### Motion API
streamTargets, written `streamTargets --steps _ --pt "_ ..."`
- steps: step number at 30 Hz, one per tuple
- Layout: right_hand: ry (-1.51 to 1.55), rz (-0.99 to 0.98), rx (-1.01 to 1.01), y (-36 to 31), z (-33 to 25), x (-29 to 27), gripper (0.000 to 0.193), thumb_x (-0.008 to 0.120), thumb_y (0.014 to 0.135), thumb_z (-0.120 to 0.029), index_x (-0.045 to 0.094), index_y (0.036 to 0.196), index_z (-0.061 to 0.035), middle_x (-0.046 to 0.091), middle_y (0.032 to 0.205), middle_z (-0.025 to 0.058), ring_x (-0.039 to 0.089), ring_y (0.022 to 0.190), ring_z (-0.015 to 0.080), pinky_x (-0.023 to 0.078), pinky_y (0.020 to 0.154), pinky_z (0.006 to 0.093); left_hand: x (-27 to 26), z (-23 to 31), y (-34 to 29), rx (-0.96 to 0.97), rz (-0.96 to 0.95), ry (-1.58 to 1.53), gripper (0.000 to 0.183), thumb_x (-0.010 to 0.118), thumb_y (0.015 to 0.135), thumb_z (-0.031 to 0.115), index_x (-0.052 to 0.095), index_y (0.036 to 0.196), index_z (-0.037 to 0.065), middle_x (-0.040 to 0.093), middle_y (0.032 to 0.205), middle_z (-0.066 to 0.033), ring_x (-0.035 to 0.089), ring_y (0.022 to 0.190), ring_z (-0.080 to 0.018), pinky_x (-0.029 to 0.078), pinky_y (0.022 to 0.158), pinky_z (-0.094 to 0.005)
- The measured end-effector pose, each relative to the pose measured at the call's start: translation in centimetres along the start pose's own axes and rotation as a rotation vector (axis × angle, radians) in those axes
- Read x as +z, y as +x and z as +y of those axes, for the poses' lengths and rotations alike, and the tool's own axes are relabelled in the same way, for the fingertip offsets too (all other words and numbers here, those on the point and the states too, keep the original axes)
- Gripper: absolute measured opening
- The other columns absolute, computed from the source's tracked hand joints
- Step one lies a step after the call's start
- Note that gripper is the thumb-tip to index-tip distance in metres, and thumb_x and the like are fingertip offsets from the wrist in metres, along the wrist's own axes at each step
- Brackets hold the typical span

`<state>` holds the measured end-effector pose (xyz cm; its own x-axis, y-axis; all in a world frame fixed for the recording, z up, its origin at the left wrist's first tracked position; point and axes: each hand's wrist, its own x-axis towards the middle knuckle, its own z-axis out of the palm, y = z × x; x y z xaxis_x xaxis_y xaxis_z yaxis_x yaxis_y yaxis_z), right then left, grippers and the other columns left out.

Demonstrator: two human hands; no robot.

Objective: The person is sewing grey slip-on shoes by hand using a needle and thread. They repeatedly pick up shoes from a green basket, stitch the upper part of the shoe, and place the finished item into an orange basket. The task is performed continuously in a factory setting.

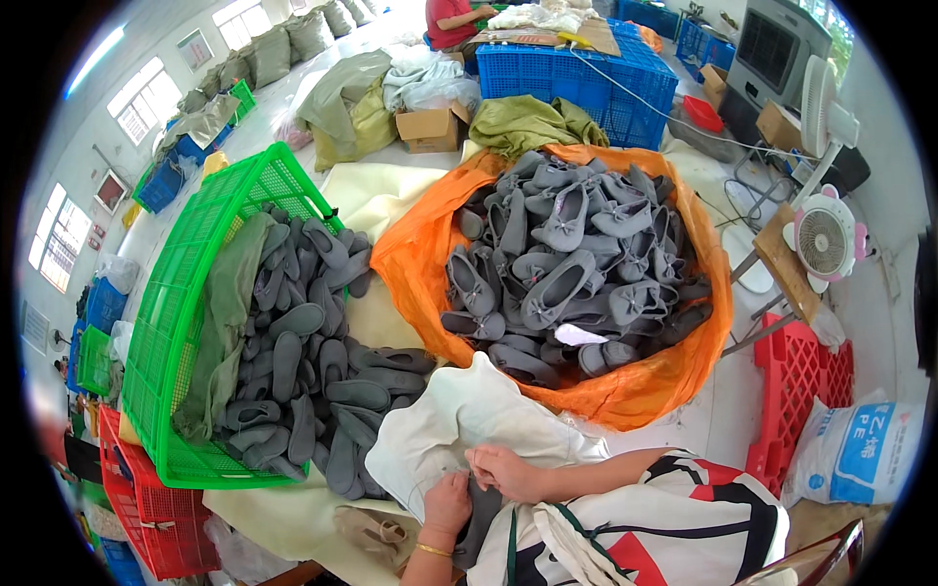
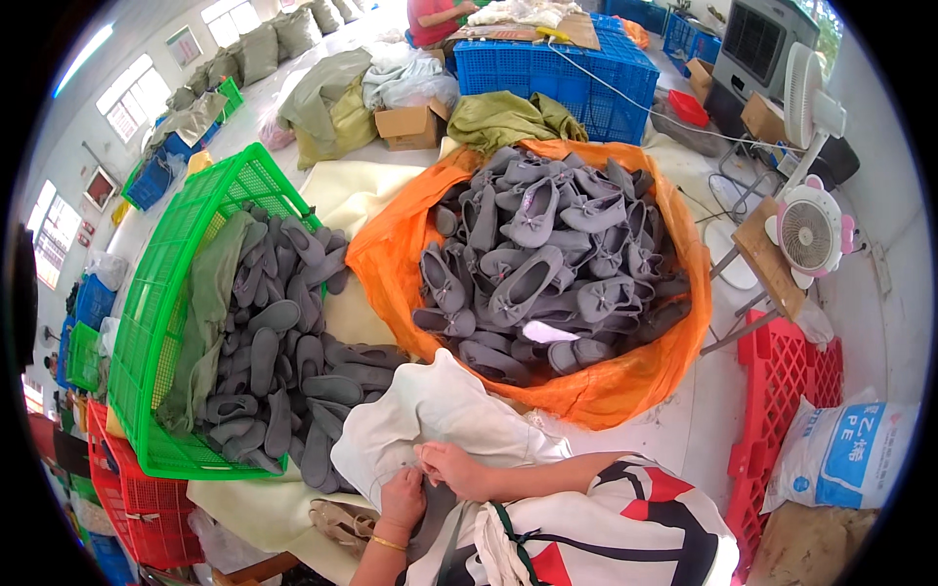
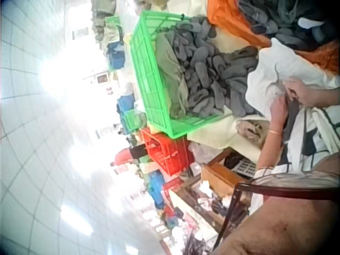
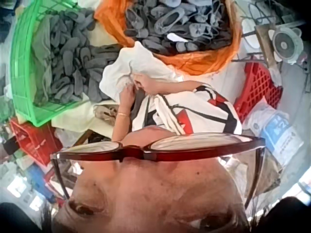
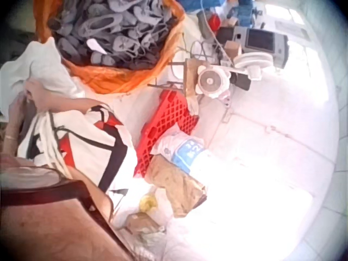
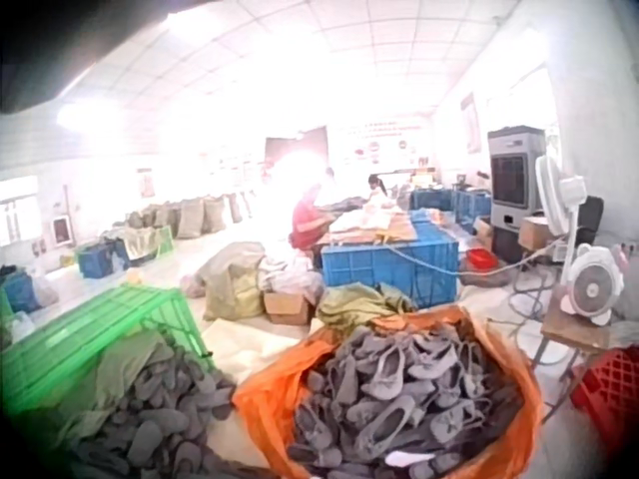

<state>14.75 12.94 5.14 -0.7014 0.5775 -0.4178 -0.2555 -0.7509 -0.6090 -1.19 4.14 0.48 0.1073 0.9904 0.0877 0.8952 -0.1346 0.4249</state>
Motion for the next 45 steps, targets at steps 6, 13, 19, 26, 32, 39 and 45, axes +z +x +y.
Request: streamTargets --steps 6,13,19,26,32,39,45 --pt "-0.08 -0.069 -0.029 -0.8 -0.2 -0.3 0.029 0.047 0.103 -0.026 0.048 0.079 -0.0099 0.039 0.066 -0.0023 0.035 0.057 0.0088 0.039 0.062 0.0271 -1.2 0.4 1.2 -0.057 -0.058 -0.032 0.02 0.057 0.081 0.01 0.062 0.099 0.011 0.062 0.083 -0.0108 0.064 0.071 -0.0332 0.052 0.059 -0.0447" --pt "-0.093 0.0 -0.007 2.2 0.7 -3.3 0.031 0.047 0.103 -0.027 0.048 0.077 -0.0099 0.041 0.065 -0.002 0.038 0.058 0.0095 0.042 0.065 0.0273 0.7 0.7 1.9 -0.186 -0.054 0.042 0.011 0.056 0.08 0.011 0.062 0.089 0.009 0.063 0.082 -0.0125 0.064 0.069 -0.0341 0.051 0.061 -0.047" --pt "-0.121 0.016 0.028 3.0 0.9 -3.9 0.03 0.049 0.102 -0.027 0.049 0.078 -0.0098 0.043 0.067 -0.0022 0.039 0.059 0.009 0.043 0.066 0.0274 0.9 0.4 2.4 -0.241 -0.068 0.071 0.008 0.057 0.079 0.012 0.062 0.083 0.008 0.063 0.081 -0.0139 0.063 0.07 -0.036 0.051 0.062 -0.0481" --pt "-0.245 -0.02 -0.083 3.1 1.7 -4.2 0.031 0.048 0.103 -0.028 0.054 0.081 -0.0072 0.05 0.073 -0.0011 0.046 0.065 0.01 0.044 0.067 0.0279 2.9 -0.3 1.4 -0.325 -0.066 -0.034 0.015 0.059 0.078 0.014 0.066 0.09 0.006 0.065 0.085 -0.0152 0.063 0.076 -0.0379 0.051 0.068 -0.0493" --pt "-0.981 -0.048 -0.813 2.5 -1.6 -2.5 0.017 0.059 0.095 -0.02 0.061 0.087 -0.0055 0.057 0.076 0.007 0.057 0.071 0.0218 0.049 0.069 0.0331 -1.4 0.1 2.3 -0.336 0.163 -0.217 0.022 0.061 0.082 0.019 0.068 0.095 0.004 0.064 0.079 -0.0128 0.064 0.074 -0.0337 0.051 0.068 -0.0442" --pt "-1.432 -0.283 -1.203 0.8 -3.5 -1.4 0.01 0.065 0.083 -0.016 0.061 0.08 -0.0076 0.056 0.072 0.0071 0.058 0.066 0.0272 0.049 0.06 0.0396 1.6 -1.6 2.1 -0.624 -0.155 -0.634 0.02 0.068 0.079 0.017 0.069 0.073 -0.002 0.062 0.056 -0.0066 0.055 0.049 -0.0148 0.043 0.049 -0.0313" --pt "-1.991 -0.345 -0.615 -1.2 -7.2 -4.1 0.012 0.058 0.079 -0.02 0.064 0.082 -0.0093 0.063 0.078 0.011 0.064 0.074 0.0303 0.051 0.061 0.0396 0.6 -0.9 0.4 -0.922 -0.19 -0.992 0.021 0.071 0.085 0.024 0.067 0.073 0.007 0.058 0.061 0.002 0.052 0.052 -0.0074 0.042 0.047 -0.0243"
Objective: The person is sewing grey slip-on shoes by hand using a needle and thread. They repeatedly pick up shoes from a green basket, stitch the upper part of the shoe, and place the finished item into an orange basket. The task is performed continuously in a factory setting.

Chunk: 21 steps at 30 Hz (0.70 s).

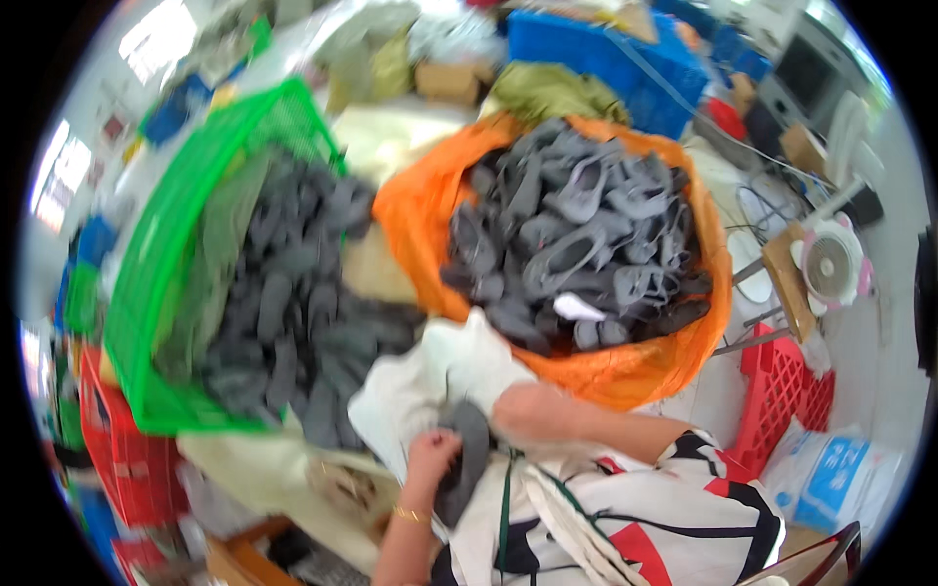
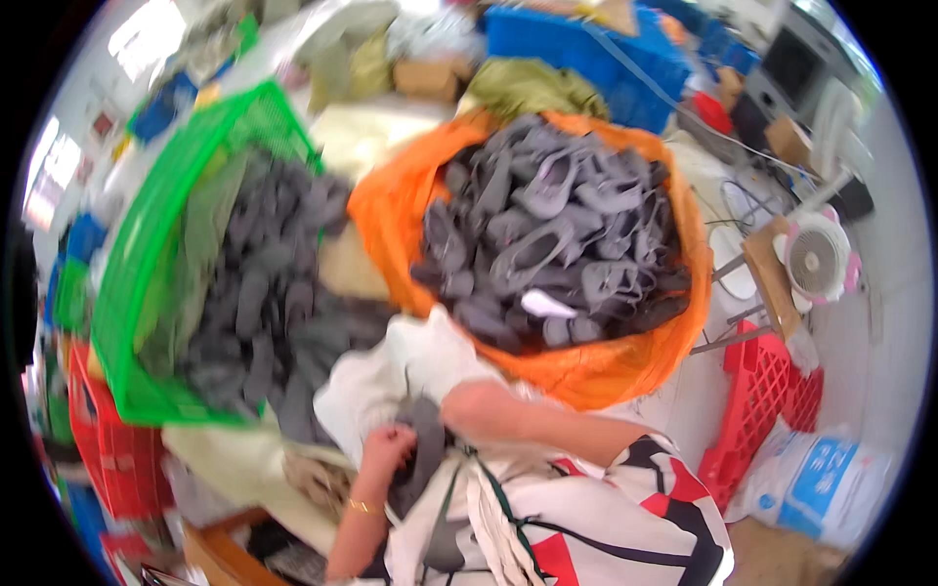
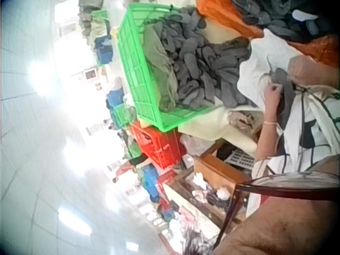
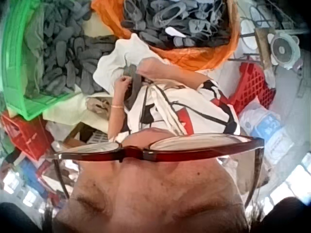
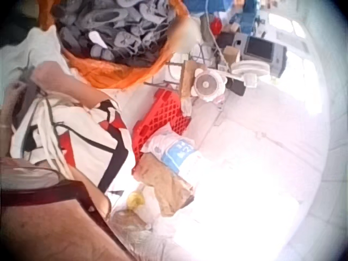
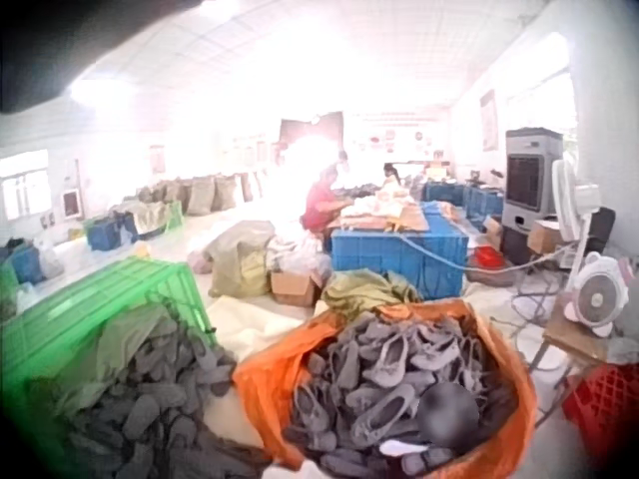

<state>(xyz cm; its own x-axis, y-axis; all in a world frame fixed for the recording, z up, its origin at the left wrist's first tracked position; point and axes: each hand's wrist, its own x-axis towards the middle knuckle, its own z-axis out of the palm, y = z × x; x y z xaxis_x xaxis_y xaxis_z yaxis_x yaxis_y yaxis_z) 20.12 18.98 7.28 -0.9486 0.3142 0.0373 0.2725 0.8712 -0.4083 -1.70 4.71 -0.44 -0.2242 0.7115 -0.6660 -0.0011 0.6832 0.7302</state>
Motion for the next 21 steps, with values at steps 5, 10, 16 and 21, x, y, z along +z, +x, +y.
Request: streamTargets --steps 5,10,16,21 --pt "0.515 0.015 0.521 -4.2 4.6 1.7 0.017 0.06 0.088 -0.01 0.064 0.104 -0.0062 0.066 0.078 0.015 0.067 0.07 0.0245 0.051 0.064 0.0358 0.3 -2.3 0.2 -0.021 -0.059 -0.537 0.01 0.071 0.088 0.015 0.065 0.087 0.008 0.059 0.071 0.0026 0.051 0.058 -0.0068 0.04 0.052 -0.0222" --pt "0.803 -0.067 0.428 1.3 0.6 1.1 0.007 0.061 0.09 -0.008 0.064 0.095 -0.0037 0.066 0.085 0.0073 0.067 0.074 0.0149 0.05 0.067 0.0268 0.3 -0.5 -1.1 -0.137 -0.108 -0.868 0.011 0.064 0.094 0.014 0.06 0.088 0.006 0.068 0.083 -0.005 0.054 0.055 -0.0078 0.046 0.048 -0.0222" --pt "0.304 -0.013 0.08 5.9 -0.4 5.2 0.004 0.062 0.083 -0.011 0.062 0.087 -0.0094 0.057 0.085 0.0078 0.061 0.079 0.03 0.048 0.064 0.0395 -0.1 -0.2 -1.5 -0.037 -0.035 -0.408 0.015 0.065 0.094 0.019 0.06 0.087 0.007 0.061 0.069 -0.0001 0.05 0.05 -0.0051 0.04 0.042 -0.02" --pt "0.177 -0.037 -0.043 6.9 0.4 7.1 0.003 0.063 0.085 -0.013 0.063 0.087 -0.0115 0.057 0.083 0.0066 0.06 0.08 0.0278 0.048 0.064 0.0388 0.3 -0.1 -1.7 0.093 0.085 -0.195 0.015 0.064 0.095 0.02 0.062 0.088 0.007 0.058 0.068 0.0016 0.049 0.05 -0.0042 0.04 0.044 -0.0197"
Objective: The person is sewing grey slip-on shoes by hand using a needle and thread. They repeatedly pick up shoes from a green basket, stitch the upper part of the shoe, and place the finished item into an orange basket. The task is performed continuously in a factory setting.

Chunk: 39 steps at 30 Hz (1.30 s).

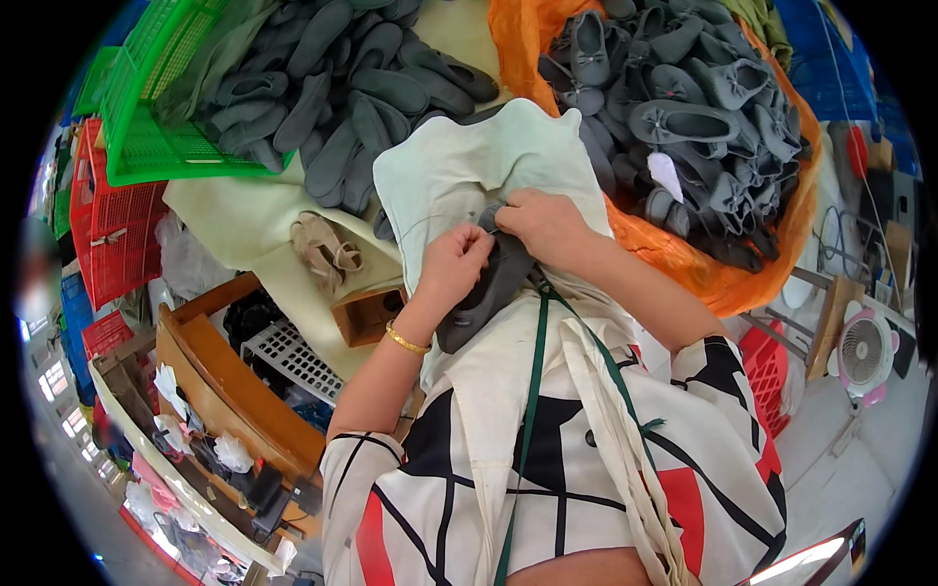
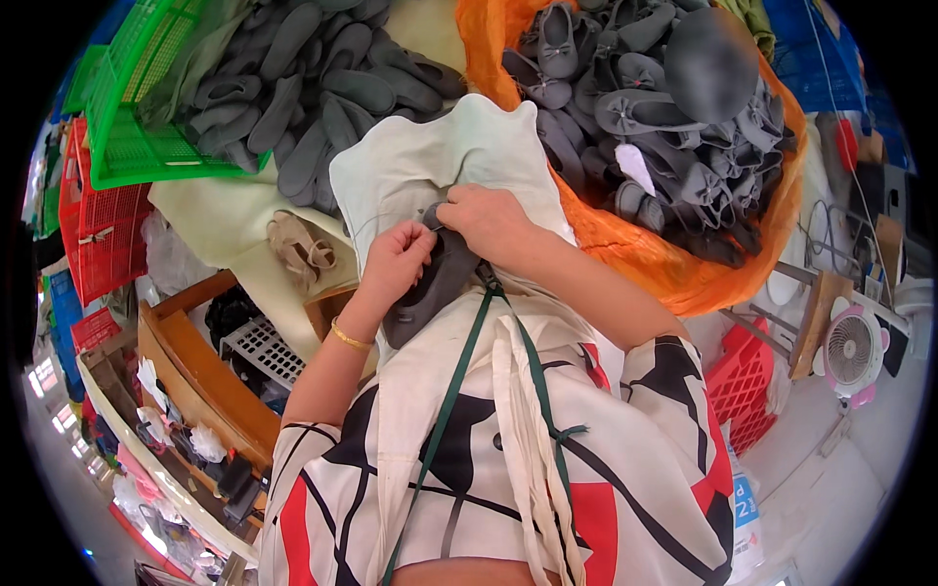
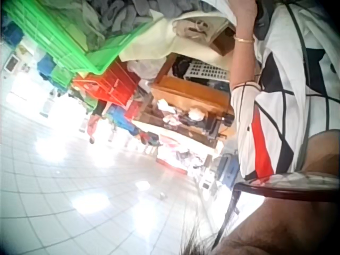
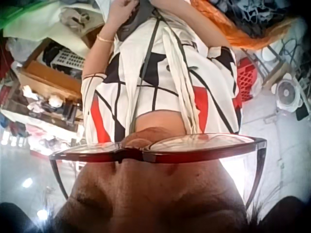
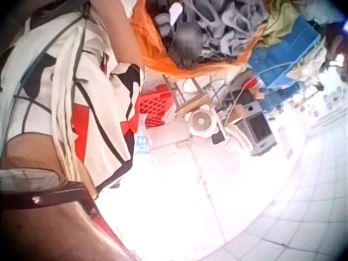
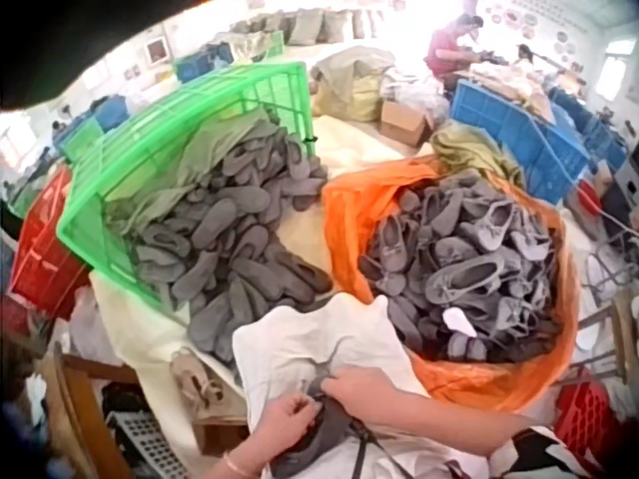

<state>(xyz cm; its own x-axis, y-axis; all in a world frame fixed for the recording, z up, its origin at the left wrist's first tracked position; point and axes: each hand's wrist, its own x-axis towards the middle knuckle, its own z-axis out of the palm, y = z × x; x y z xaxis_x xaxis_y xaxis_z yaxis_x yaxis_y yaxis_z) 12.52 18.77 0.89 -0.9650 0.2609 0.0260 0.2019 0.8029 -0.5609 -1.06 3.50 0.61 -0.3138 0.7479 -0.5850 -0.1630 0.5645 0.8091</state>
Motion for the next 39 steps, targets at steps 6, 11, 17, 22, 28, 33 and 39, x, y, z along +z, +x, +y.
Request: streamTargets --steps 6,11,17,22,28,33,39 --pt "0.258 0.013 0.052 0.2 0.3 0.8 0.005 0.064 0.084 -0.014 0.064 0.089 -0.0119 0.059 0.085 0.0067 0.062 0.08 0.0281 0.049 0.066 0.0384 -0.5 -1.0 1.2 -0.138 -0.006 -0.222 0.013 0.064 0.094 0.018 0.064 0.09 0.006 0.061 0.076 0.0005 0.053 0.057 -0.0057 0.047 0.05 -0.0209" --pt "0.441 0.157 0.043 0.7 0.0 2.4 0.008 0.064 0.089 -0.016 0.063 0.096 -0.0118 0.062 0.089 0.005 0.064 0.074 0.0245 0.05 0.062 0.0333 0.1 -1.2 1.5 -0.086 0.012 -0.166 0.012 0.065 0.092 0.015 0.065 0.088 0.003 0.06 0.071 0.0018 0.052 0.059 -0.0054 0.044 0.054 -0.0212" --pt "1.827 0.531 0.773 -0.1 7.4 -1.5 0.016 0.057 0.098 -0.014 0.058 0.087 -0.0036 0.061 0.076 0.0064 0.058 0.061 0.0164 0.053 0.065 0.027 0.2 -2.5 1.4 0.088 0.114 -0.001 0.012 0.067 0.091 0.013 0.066 0.086 0.002 0.057 0.07 0.006 0.046 0.063 -0.0028 0.038 0.058 -0.0198" --pt "1.763 1.362 0.768 -4.2 17.7 -5.4 0.017 0.052 0.095 -0.004 0.049 0.079 -0.0011 0.053 0.069 0.0089 0.053 0.064 0.0193 0.052 0.096 0.0503 0.4 -2.1 1.3 0.132 0.128 0.071 0.014 0.068 0.09 0.014 0.065 0.087 0.001 0.057 0.07 0.0047 0.047 0.064 -0.0039 0.04 0.059 -0.0209" --pt "1.604 1.421 0.742 -5.9 17.5 -4.4 0.014 0.05 0.1 -0.008 0.049 0.087 -0.0031 0.052 0.071 0.0058 0.05 0.06 0.0166 0.048 0.102 0.0542 0.4 -0.2 1.1 0.098 0.243 0.282 0.028 0.072 0.086 0.027 0.068 0.094 0.001 0.065 0.07 -0.0054 0.054 0.062 -0.0119 0.046 0.062 -0.0277" --pt "1.607 1.377 0.7 -6.2 17.4 -4.3 0.012 0.051 0.1 -0.009 0.049 0.089 -0.0034 0.053 0.07 0.0056 0.052 0.061 0.0165 0.048 0.102 0.0548 0.5 -0.6 2.1 0.112 0.219 0.259 0.038 0.074 0.082 0.035 0.071 0.102 0.003 0.067 0.073 -0.0109 0.059 0.063 -0.0177 0.048 0.064 -0.0318" --pt "1.575 1.336 0.66 -5.6 15.9 -6.2 0.011 0.053 0.099 -0.008 0.049 0.09 -0.0029 0.053 0.069 0.0059 0.052 0.06 0.0167 0.05 0.099 0.0556 1.7 -0.9 2.4 0.144 0.255 0.24 0.024 0.076 0.081 0.019 0.073 0.095 0.0 0.058 0.067 0.0021 0.046 0.059 -0.0056 0.041 0.055 -0.0238"
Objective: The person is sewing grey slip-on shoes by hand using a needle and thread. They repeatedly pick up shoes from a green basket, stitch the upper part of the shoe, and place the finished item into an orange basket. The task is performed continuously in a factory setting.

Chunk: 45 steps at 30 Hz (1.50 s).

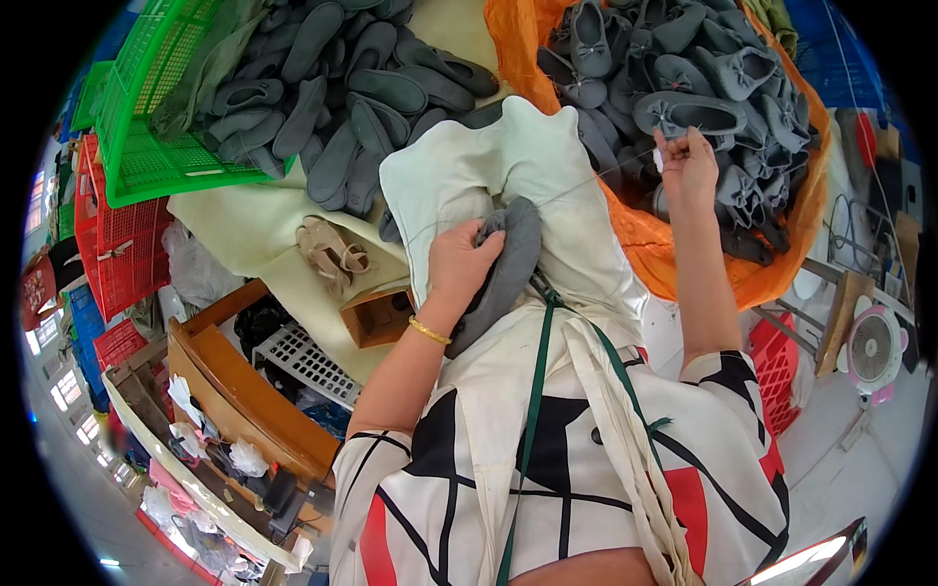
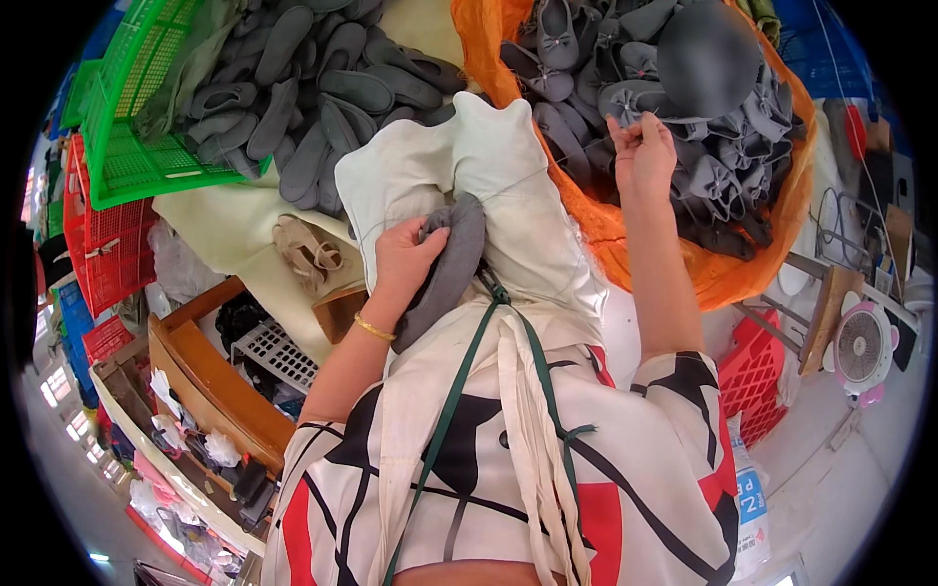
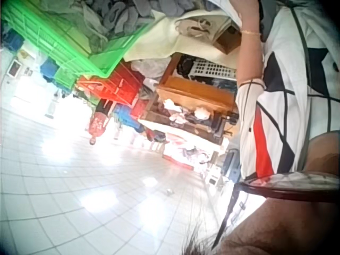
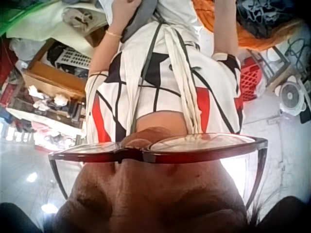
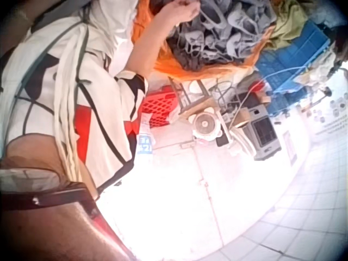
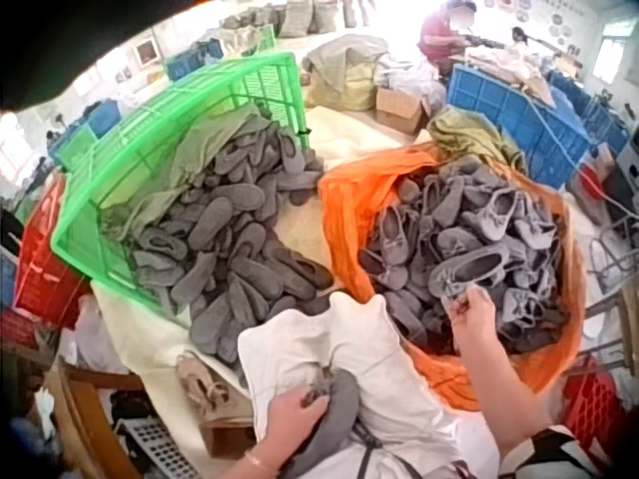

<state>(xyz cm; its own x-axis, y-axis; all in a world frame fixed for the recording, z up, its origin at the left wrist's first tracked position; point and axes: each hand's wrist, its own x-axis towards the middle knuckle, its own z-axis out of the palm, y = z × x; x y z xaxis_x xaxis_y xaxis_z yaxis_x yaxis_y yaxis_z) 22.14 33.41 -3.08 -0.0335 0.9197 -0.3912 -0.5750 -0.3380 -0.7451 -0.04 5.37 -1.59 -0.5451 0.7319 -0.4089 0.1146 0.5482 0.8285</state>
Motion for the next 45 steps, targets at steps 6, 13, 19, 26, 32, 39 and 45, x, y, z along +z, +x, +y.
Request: streamTargets --steps 6,13,19,26,32,39,45 --pt "-0.182 -0.035 -0.262 2.7 -5.8 -2.3 0.008 0.051 0.097 -0.003 0.048 0.089 -0.0029 0.051 0.067 0.0048 0.053 0.062 0.0132 0.054 0.094 0.0519 -0.2 0.0 -0.1 0.23 0.11 0.141 0.023 0.075 0.078 0.019 0.071 0.092 0.001 0.055 0.078 -0.0074 0.053 0.069 -0.018 0.045 0.066 -0.0281" --pt "-0.54 -0.064 -0.659 1.5 -7.4 -1.9 0.003 0.056 0.094 -0.005 0.053 0.094 -0.0034 0.055 0.078 0.0044 0.053 0.065 0.0104 0.052 0.071 0.0272 -0.3 -0.3 0.2 0.158 0.051 0.124 0.027 0.073 0.078 0.024 0.07 0.091 0.0 0.061 0.087 -0.0134 0.059 0.079 -0.0281 0.048 0.072 -0.0362" --pt "-1.332 -1.149 -0.7 -9.3 2.6 3.9 0.018 0.065 0.082 -0.006 0.064 0.101 -0.0061 0.063 0.096 0.0128 0.062 0.094 0.0326 0.051 0.081 0.0393 -1.3 1.0 -0.4 0.265 0.126 0.079 0.029 0.072 0.082 0.023 0.067 0.097 -0.001 0.062 0.085 -0.0106 0.058 0.07 -0.0206 0.047 0.065 -0.0315" --pt "-1.353 -1.228 -0.698 -13.2 4.2 5.8 0.012 0.067 0.082 -0.016 0.058 0.08 -0.0078 0.054 0.078 0.0088 0.057 0.078 0.0295 0.048 0.067 0.0408 -1.4 5.0 -1.8 -0.128 -0.117 -0.19 0.039 0.066 0.093 0.031 0.068 0.069 -0.001 0.062 0.059 -0.0017 0.054 0.054 -0.0092 0.042 0.053 -0.0258" --pt "-1.192 -1.299 -0.43 -16.1 3.9 6.0 0.012 0.064 0.087 -0.017 0.061 0.088 -0.006 0.062 0.084 0.0119 0.061 0.082 0.0313 0.05 0.068 0.0404 -0.5 3.2 -0.5 -0.28 -0.237 -0.311 0.024 0.067 0.093 0.025 0.066 0.084 0.004 0.065 0.071 -0.0021 0.048 0.049 -0.0042 0.036 0.043 -0.0186" --pt "-1.404 -1.224 -0.317 -13.5 4.8 7.3 0.005 0.06 0.091 -0.013 0.064 0.093 -0.0096 0.063 0.085 0.0101 0.063 0.079 0.0281 0.048 0.062 0.0377 -2.0 2.1 -1.1 -0.426 -0.333 -0.802 0.012 0.064 0.094 0.017 0.062 0.091 0.006 0.067 0.074 -0.0044 0.053 0.053 -0.0062 0.04 0.045 -0.0205" --pt "-1.524 -1.334 -0.727 -13.3 7.2 7.7 0.006 0.064 0.076 -0.011 0.061 0.082 -0.0122 0.055 0.08 0.0051 0.061 0.08 0.0255 0.05 0.062 0.038 -1.6 1.7 -1.8 0.194 -0.135 0.159 0.011 0.061 0.094 0.014 0.062 0.095 0.003 0.066 0.074 -0.0057 0.057 0.061 -0.0116 0.045 0.055 -0.0266"
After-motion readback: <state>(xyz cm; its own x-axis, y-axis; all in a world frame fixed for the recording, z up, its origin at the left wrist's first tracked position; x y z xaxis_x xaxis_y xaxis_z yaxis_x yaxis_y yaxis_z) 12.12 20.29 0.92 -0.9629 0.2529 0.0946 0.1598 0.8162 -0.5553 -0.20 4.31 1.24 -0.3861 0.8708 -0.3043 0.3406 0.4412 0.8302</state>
